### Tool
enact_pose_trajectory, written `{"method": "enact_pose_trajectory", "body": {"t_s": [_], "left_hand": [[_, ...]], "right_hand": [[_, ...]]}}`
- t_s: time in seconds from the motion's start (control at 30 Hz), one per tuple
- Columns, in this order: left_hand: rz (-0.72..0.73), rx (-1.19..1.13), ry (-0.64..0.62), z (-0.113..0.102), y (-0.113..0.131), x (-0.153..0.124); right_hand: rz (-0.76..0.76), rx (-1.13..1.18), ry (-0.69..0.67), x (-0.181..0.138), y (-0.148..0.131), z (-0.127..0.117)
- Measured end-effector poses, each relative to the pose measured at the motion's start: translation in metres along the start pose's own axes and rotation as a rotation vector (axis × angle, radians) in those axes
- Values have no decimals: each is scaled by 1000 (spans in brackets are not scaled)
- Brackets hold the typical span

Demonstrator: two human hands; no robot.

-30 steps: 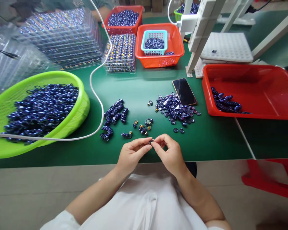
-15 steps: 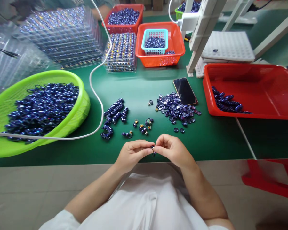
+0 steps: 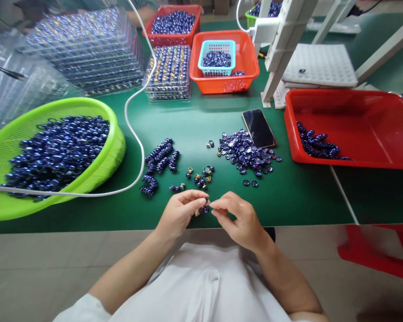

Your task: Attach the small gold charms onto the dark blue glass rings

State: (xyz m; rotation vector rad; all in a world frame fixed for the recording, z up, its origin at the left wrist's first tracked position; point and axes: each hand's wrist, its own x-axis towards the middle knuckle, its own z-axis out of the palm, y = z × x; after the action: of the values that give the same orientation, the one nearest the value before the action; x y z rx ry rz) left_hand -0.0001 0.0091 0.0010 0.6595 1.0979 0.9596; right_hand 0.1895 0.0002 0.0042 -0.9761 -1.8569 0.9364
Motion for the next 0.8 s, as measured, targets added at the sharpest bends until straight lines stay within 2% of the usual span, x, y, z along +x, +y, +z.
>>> {"method": "enact_pose_trajectory", "body": {"t_s": [0.07,0.13,0.23,0.37,0.67,0.73,0.8], "left_hand": [[-28,-22,5,1,0,1],[-60,-68,12,4,0,1],[-114,-173,26,7,3,1],[-159,-292,26,8,6,1],[-182,-346,-3,4,5,0],[-167,-320,-3,4,3,-1],[-127,-277,5,5,1,-2]], "right_hand": [[-141,-92,-21,0,0,3],[-215,-215,-36,0,0,8],[-227,-350,-8,0,1,16],[-236,-409,26,1,4,22],[-288,-277,5,1,6,24],[-233,-183,30,1,1,23],[-106,-35,63,0,-3,20]]}}
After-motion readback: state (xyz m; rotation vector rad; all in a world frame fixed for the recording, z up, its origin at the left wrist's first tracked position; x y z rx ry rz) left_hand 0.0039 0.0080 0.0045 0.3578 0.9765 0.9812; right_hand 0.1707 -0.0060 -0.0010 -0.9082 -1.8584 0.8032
